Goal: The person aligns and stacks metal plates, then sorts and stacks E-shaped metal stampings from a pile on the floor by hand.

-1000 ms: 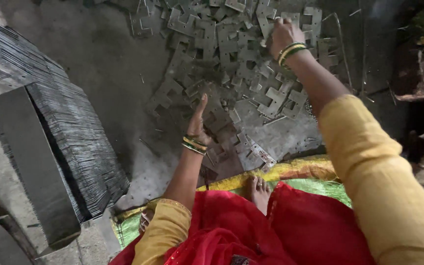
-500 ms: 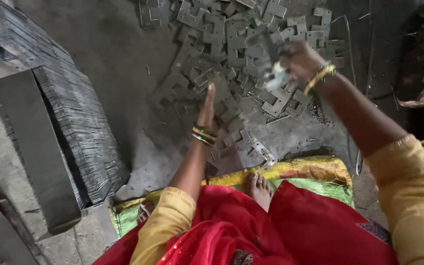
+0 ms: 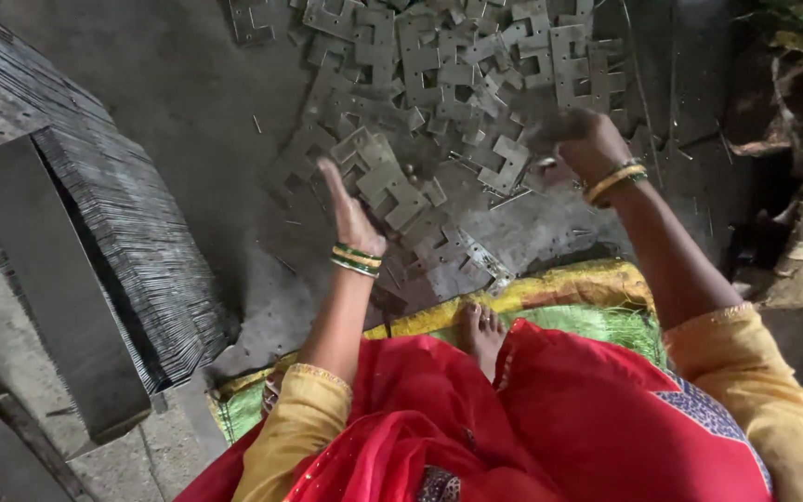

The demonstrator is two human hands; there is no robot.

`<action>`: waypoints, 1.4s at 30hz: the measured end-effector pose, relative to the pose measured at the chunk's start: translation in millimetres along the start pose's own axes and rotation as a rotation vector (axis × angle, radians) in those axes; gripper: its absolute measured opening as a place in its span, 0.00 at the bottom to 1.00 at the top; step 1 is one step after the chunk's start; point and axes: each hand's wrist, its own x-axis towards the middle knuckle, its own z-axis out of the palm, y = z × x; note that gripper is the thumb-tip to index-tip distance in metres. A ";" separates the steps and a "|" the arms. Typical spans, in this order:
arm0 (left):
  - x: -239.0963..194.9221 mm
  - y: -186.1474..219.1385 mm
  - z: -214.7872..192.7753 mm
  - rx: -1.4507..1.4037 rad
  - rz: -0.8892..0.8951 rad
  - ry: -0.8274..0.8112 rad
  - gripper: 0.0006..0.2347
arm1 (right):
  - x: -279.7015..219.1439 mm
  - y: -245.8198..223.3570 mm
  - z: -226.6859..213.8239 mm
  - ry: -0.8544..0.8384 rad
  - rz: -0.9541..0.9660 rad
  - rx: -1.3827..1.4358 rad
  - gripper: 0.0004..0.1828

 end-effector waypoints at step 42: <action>23.3 2.8 -70.7 0.187 0.188 0.127 0.38 | 145.8 -59.5 146.7 0.237 -0.432 -0.482 0.22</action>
